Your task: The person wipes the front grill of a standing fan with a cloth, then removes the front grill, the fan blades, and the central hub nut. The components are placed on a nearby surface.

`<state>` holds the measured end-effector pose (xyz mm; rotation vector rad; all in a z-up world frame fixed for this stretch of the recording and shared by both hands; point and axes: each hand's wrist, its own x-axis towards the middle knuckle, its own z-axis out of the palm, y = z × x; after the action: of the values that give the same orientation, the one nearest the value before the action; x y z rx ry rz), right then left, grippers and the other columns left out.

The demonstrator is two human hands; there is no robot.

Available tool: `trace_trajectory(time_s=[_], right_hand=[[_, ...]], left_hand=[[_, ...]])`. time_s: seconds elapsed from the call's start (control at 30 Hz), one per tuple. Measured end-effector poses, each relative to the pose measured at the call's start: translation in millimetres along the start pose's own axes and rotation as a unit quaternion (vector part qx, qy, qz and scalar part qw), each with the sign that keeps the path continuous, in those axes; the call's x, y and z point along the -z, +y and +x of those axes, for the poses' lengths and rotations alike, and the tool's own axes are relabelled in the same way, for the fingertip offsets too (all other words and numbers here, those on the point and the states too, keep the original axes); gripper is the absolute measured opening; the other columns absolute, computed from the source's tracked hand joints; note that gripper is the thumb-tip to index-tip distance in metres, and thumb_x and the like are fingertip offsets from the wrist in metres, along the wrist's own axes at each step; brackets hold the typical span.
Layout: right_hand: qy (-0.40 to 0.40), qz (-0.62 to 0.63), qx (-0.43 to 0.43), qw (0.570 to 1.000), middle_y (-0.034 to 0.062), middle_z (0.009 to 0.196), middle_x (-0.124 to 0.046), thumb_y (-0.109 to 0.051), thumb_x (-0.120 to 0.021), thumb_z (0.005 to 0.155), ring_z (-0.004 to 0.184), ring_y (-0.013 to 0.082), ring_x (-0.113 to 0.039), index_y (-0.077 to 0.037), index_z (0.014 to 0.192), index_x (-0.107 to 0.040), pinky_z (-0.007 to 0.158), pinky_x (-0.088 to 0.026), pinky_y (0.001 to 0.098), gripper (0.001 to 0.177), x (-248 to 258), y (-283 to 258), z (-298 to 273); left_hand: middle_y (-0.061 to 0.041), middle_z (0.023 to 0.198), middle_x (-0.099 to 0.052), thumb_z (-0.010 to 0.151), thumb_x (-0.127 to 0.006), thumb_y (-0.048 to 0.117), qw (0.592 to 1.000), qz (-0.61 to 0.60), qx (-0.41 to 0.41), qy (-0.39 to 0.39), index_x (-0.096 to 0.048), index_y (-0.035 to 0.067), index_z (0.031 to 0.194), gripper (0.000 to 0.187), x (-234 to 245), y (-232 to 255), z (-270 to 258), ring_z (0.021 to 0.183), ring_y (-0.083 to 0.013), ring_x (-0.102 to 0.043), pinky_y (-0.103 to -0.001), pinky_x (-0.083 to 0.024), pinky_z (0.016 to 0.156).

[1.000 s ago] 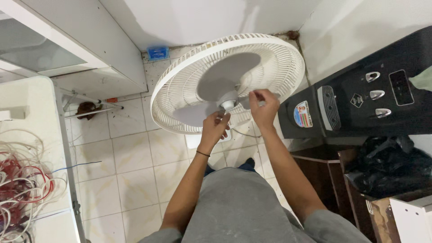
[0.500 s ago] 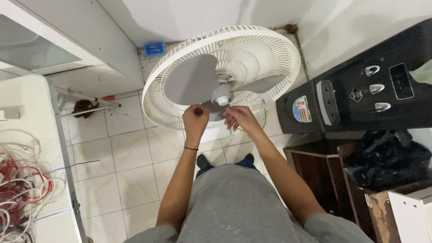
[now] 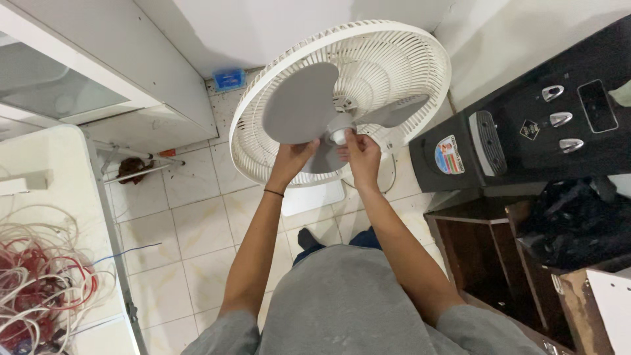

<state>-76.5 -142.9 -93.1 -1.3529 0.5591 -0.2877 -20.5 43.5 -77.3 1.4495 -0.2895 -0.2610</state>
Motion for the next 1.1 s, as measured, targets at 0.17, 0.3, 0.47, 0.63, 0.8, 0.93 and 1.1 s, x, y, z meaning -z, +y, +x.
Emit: trace_trajectory(time_s=[0.17,0.3,0.47,0.63,0.8,0.93,1.1], right_hand=[[0.123,0.143,-0.106,0.976,0.0127,0.081,-0.064,-0.029,-0.067,0.098,0.064,0.0282,-0.074,-0.001,0.109,-0.046,0.049,-0.055,0.0357,0.037,-23,8,-8],[0.091,0.172,-0.196,0.961,0.0145,0.077,-0.066,-0.039,-0.052,0.095,0.058,0.0289,-0.071,-0.005,0.11,-0.048,0.046,-0.054,0.0366,0.037,-37,2,-14],[0.094,0.164,-0.169,0.967,0.0137,0.081,-0.064,-0.04,-0.056,0.098,0.063,0.0262,-0.068,-0.01,0.111,-0.038,0.049,-0.054,0.037,0.037,-43,-6,-16],[0.062,0.173,-0.16,0.97,0.0143,0.083,-0.066,-0.037,-0.055,0.101,0.062,0.024,-0.068,-0.012,0.111,-0.036,0.047,-0.052,0.0342,0.034,-38,1,-25],[0.064,0.161,-0.131,0.976,0.0118,0.079,-0.068,-0.031,-0.054,0.104,0.061,0.0196,-0.068,-0.013,0.111,-0.038,0.047,-0.047,0.0287,0.025,-37,10,-32],[0.083,0.154,-0.107,0.979,0.0087,0.078,-0.069,-0.027,-0.054,0.104,0.062,0.0148,-0.068,-0.013,0.11,-0.039,0.047,-0.045,0.0261,0.021,-41,9,-35],[0.146,0.147,-0.043,0.977,0.0051,0.074,-0.061,-0.021,-0.058,0.105,0.06,0.0091,-0.058,-0.01,0.11,-0.042,0.048,-0.04,0.0247,0.019,-51,6,-41]], left_hand=[[-0.006,0.106,-0.073,0.093,-0.076,0.027,0.998,0.059,0.011,-0.027,-0.068,0.0,0.117,0.037,-7,2,10,0.095,-0.013,-0.067,-0.032,-0.056,0.083],[-0.008,0.093,-0.075,0.094,-0.075,0.035,0.993,0.114,0.006,-0.041,-0.073,0.002,0.108,0.036,-12,12,12,0.08,-0.0134,-0.069,-0.03,-0.057,0.07],[-0.01,0.074,-0.071,0.095,-0.072,0.037,0.957,0.29,0.004,0.004,-0.076,0.003,0.098,0.034,-15,22,17,0.059,-0.0179,-0.059,-0.034,-0.047,0.057],[-0.009,0.083,-0.07,0.099,-0.066,0.031,0.951,0.302,-0.067,-0.014,-0.073,0.003,0.107,0.03,-12,14,10,0.062,-0.0165,-0.057,-0.033,-0.046,0.057],[-0.008,0.083,-0.069,0.099,-0.067,0.025,0.968,0.242,0.0,-0.067,-0.07,0.002,0.104,0.024,-2,1,1,0.066,-0.0161,-0.057,-0.032,-0.049,0.058],[-0.014,0.078,-0.069,0.092,-0.063,0.013,0.94,0.306,0.019,-0.15,-0.07,0.0,0.096,0.015,5,5,8,0.063,-0.0242,-0.063,-0.038,-0.051,0.059],[-0.028,0.093,-0.066,0.085,-0.058,0.004,0.863,0.406,0.113,-0.28,-0.057,-0.004,0.122,0.038,31,72,-2,0.084,-0.0434,-0.066,-0.049,-0.052,0.078]])
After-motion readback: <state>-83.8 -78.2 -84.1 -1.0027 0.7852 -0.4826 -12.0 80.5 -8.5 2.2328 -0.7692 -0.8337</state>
